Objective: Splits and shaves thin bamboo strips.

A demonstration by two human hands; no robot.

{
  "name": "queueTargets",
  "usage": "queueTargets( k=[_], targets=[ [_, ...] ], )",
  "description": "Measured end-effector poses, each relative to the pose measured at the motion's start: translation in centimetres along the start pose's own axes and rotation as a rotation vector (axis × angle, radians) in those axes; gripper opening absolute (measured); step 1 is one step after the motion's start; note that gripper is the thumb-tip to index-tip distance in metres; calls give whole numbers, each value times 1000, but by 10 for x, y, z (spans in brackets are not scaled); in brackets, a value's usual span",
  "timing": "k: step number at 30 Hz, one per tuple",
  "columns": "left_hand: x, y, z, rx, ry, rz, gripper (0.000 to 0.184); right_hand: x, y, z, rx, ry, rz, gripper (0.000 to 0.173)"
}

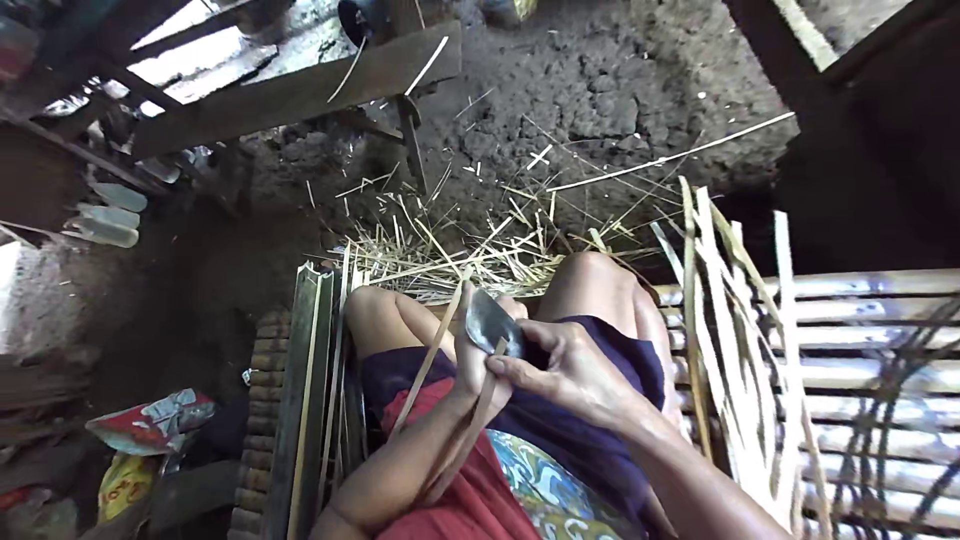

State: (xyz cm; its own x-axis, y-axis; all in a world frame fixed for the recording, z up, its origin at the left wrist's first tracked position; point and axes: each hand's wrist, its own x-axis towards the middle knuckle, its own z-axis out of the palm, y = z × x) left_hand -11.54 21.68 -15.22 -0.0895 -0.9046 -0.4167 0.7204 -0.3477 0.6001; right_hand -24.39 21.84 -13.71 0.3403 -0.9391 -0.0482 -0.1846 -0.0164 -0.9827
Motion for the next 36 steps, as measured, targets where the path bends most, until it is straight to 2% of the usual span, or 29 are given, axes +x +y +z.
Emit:
queueTargets(
  k=[1, 3, 5, 8, 9, 12, 15, 16, 18, 21, 23, 24, 25, 26, 27, 28, 29, 30, 31, 33, 36],
  targets=[
    [7, -3, -2, -73, -19, 53, 60, -1, 3, 1, 8, -37, -26, 30],
    [29, -4, -18, -116, -116, 181, 76, -6, 9, 11, -49, -61, -142, 44],
    [33, 8, -7, -88, -38, 67, 80, -9, 12, 26, -163, -2, -238, 50],
    [35, 31, -13, 107, -458, -312, 74, -5, 18, 35, -221, 123, -335, 47],
    [36, 39, -14, 184, -553, -350, 70, -2, 18, 32, -226, 163, -356, 46],
    [30, 48, -5, 309, -626, -238, 54, 5, 14, 20, -228, 234, -371, 46],
    [33, 36, -13, 271, -658, -232, 63, 11, 20, 16, -263, 262, -324, 49],
    [34, 34, -15, 244, -663, -238, 59, 13, 23, 14, -272, 273, -308, 50],
    [27, 32, -7, 215, -473, -280, 45, 13, 28, 11, -254, 284, -256, 48],
    [24, 31, 1, 261, 12, -220, 48, 9, 33, 15, -131, 233, -184, 38],
    [40, 34, -4, 188, 328, -157, 37, -7, 29, 32, -99, 165, -236, 42],
    [48, 37, -4, 89, 403, -161, 35, -15, 26, 43, -131, 141, -304, 46],
    [50, 40, -5, 52, 363, -163, 35, -20, 24, 53, -183, 136, -384, 49],
    [49, 40, -8, 55, 233, -170, 39, -21, 24, 60, -237, 152, -458, 50],
    [44, 39, -12, 71, 19, -186, 46, -18, 23, 60, -285, 180, -493, 49],
    [39, 36, -17, 97, -222, -207, 50, -12, 22, 53, -331, 227, -486, 47],
    [35, 33, -16, 112, -356, -234, 52, -4, 19, 41, -368, 297, -457, 44],
    [30, 31, -14, 124, -413, -259, 51, 6, 17, 25, -390, 374, -431, 43],
    [23, 30, -10, 115, -372, -273, 46, 14, 15, 10, -397, 429, -403, 44],
    [14, 24, -1, 49, -126, -204, 45, 21, 16, -1, -360, 447, -360, 45],
    [28, 26, -12, -13, 204, -89, 45, -3, 18, 30, -191, 215, -330, 44]
  ],
)
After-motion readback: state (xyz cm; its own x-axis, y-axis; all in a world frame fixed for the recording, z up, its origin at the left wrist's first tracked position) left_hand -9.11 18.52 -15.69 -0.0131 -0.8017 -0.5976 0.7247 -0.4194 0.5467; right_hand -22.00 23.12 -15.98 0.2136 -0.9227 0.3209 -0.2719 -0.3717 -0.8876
